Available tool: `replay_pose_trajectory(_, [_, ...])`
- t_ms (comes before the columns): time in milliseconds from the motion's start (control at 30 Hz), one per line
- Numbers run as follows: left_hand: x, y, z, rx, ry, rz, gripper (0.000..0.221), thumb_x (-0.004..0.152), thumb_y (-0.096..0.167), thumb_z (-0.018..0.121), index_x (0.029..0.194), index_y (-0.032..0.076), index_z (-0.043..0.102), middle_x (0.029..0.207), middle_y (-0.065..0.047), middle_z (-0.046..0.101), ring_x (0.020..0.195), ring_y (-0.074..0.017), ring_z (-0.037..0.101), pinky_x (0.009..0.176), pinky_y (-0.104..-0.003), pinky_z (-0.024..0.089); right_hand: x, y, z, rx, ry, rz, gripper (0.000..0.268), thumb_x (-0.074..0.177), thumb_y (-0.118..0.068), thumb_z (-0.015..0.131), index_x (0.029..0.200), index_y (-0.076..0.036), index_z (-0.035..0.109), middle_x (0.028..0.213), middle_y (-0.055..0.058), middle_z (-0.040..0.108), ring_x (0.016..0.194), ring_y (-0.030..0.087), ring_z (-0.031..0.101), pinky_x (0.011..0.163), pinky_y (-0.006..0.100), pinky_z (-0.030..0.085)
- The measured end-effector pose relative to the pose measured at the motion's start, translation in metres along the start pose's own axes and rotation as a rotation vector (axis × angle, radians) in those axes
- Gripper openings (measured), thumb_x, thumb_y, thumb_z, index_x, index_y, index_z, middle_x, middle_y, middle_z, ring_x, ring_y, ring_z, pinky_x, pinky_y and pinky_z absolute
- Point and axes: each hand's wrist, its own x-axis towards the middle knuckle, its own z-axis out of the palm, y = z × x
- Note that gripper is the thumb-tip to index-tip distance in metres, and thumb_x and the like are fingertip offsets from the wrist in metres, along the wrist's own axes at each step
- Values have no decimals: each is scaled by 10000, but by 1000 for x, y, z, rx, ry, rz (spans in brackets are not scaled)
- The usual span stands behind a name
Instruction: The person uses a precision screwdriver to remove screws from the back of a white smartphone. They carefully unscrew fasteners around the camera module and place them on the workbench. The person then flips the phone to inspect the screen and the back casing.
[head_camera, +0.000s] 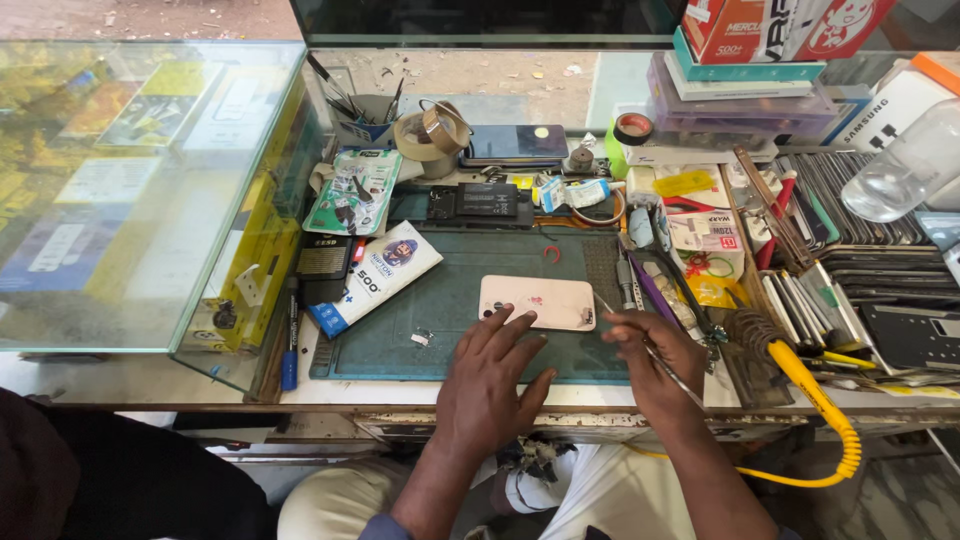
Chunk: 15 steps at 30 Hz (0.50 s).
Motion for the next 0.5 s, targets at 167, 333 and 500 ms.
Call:
replay_pose_trajectory(167, [-2, 2, 4, 10, -68, -13, 386, 857, 303, 769, 1149, 54, 731, 1350, -132, 647, 1366, -350, 509, 1102, -506, 401, 3, -16, 1, -120, -27, 33, 293, 1009, -227, 635, 1236, -58, 710, 998, 100, 799, 886, 120, 760, 731, 270, 603])
replay_pose_trajectory(333, [-6, 1, 7, 24, -62, -1, 421, 864, 338, 776, 1161, 43, 728, 1370, -142, 634, 1383, -346, 505, 1096, -488, 420, 4, -18, 1, -117, -31, -33, 290, 1049, -241, 578, 1225, -52, 710, 1072, 97, 785, 945, 155, 783, 740, 285, 617])
replay_pose_trajectory(500, [-6, 3, 1, 28, -124, 15, 493, 831, 370, 791, 1177, 27, 719, 1410, -170, 599, 1422, -372, 452, 1096, -499, 392, 3, -17, 1, -141, -45, -33, 312, 1048, -269, 577, 1224, -59, 725, 1062, 95, 793, 949, 164, 789, 753, 291, 624])
